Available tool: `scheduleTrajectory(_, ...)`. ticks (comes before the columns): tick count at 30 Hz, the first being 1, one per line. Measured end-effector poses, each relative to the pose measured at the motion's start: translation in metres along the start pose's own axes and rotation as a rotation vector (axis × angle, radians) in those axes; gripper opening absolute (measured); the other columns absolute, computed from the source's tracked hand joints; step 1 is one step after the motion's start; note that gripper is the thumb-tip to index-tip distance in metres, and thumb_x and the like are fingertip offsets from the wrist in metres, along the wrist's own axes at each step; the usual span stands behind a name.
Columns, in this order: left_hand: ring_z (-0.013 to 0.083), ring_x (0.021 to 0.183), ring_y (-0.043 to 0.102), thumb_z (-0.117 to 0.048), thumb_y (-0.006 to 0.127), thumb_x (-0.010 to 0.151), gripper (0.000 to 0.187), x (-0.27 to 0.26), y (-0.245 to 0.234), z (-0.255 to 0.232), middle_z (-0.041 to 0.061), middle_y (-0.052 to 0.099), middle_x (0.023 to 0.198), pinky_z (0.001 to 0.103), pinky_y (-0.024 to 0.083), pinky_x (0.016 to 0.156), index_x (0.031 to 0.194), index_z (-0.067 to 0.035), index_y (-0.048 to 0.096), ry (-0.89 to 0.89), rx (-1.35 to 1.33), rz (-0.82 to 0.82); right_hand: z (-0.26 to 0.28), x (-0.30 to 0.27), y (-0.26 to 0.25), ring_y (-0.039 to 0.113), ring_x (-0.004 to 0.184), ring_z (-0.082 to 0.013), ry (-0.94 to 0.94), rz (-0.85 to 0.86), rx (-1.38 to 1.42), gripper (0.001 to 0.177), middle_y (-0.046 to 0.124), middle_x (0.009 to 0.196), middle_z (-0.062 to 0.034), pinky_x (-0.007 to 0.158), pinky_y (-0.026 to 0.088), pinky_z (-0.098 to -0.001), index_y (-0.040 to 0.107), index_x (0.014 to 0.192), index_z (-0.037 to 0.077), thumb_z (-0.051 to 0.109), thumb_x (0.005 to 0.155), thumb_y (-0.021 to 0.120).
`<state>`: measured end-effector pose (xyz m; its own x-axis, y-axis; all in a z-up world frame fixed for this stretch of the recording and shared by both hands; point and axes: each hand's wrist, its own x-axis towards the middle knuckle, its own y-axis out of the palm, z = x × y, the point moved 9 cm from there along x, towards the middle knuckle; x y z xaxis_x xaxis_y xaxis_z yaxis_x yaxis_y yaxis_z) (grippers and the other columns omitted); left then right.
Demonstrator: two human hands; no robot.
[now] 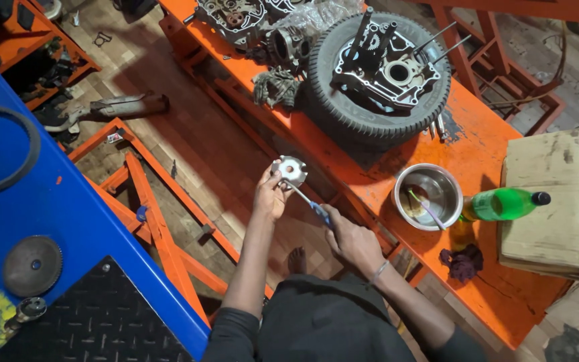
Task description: The person cleans various mechanical parts, including gears and a clutch plate, by pouring liquid from a green bottle into a metal bowl and scrubbing them with a toothbrush. The person also uses a compressed air gun to blow off debris from the parts and wipes them with a cloth before placing them into a cardboard box.
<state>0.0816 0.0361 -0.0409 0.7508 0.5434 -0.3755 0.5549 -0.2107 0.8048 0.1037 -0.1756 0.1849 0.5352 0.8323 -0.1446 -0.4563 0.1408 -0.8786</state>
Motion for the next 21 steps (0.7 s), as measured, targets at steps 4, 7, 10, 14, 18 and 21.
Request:
scheduleTrajectory(4, 0.0247, 0.101, 0.067, -0.012, 0.052, 0.103, 0.044, -0.011, 0.021, -0.008, 0.015, 0.064, 0.129, 0.043, 0.06, 0.08, 0.147, -0.013, 0.05, 0.008, 0.078, 0.056, -0.008, -0.002, -0.012, 0.071, 0.073, -0.0422, 0.084, -0.022, 0.01, 0.054, 0.075, 0.097, -0.018, 0.061, 0.056, -0.055, 0.039, 0.147, 0.027, 0.036, 0.096, 0.053)
scheduleTrajectory(7, 0.0277, 0.111, 0.068, -0.009, 0.051, 0.1, 0.048, -0.019, 0.033, -0.009, 0.015, 0.064, 0.133, 0.043, 0.061, 0.087, 0.148, -0.011, 0.048, -0.003, 0.089, 0.113, -0.01, -0.005, -0.015, 0.071, 0.075, -0.0432, 0.136, 0.053, 0.02, 0.052, 0.075, 0.093, -0.0182, 0.064, 0.056, -0.0562, 0.039, 0.147, 0.029, 0.038, 0.098, 0.052)
scheduleTrajectory(10, 0.031, 0.116, 0.068, -0.009, 0.052, 0.101, 0.052, -0.027, 0.049, -0.011, 0.019, 0.064, 0.135, 0.044, 0.06, 0.094, 0.152, -0.004, 0.045, 0.012, 0.186, 0.186, -0.006, -0.003, -0.014, 0.071, 0.076, -0.0433, 0.135, 0.096, 0.048, 0.052, 0.075, 0.09, -0.0182, 0.066, 0.056, -0.0567, 0.038, 0.148, 0.03, 0.037, 0.098, 0.051)
scheduleTrajectory(14, 0.0279, 0.12, 0.066, -0.007, 0.053, 0.1, 0.055, -0.035, 0.064, -0.015, 0.016, 0.063, 0.138, 0.042, 0.055, 0.1, 0.154, -0.003, 0.045, 0.006, 0.213, 0.266, -0.012, 0.009, -0.023, 0.07, 0.077, -0.0447, 0.138, 0.04, 0.037, 0.051, 0.074, 0.088, -0.0199, 0.068, 0.055, -0.0578, 0.04, 0.147, 0.029, 0.038, 0.098, 0.05)
scheduleTrajectory(18, 0.026, 0.122, 0.066, -0.005, 0.055, 0.099, 0.05, -0.037, 0.061, -0.017, 0.013, 0.064, 0.137, 0.042, 0.056, 0.103, 0.149, 0.0, 0.051, -0.018, 0.21, 0.271, -0.04, 0.011, -0.022, 0.069, 0.077, -0.0472, 0.176, -0.004, 0.003, 0.051, 0.073, 0.088, -0.0234, 0.069, 0.054, -0.0594, 0.038, 0.148, 0.027, 0.038, 0.1, 0.049)
scheduleTrajectory(21, 0.0265, 0.116, 0.068, -0.005, 0.053, 0.096, 0.05, -0.039, 0.054, -0.017, 0.013, 0.067, 0.132, 0.045, 0.057, 0.097, 0.146, -0.001, 0.052, -0.019, 0.201, 0.226, -0.056, 0.001, -0.01, 0.07, 0.077, -0.0463, 0.218, 0.033, -0.002, 0.05, 0.072, 0.087, -0.024, 0.069, 0.055, -0.0582, 0.038, 0.147, 0.027, 0.04, 0.1, 0.048)
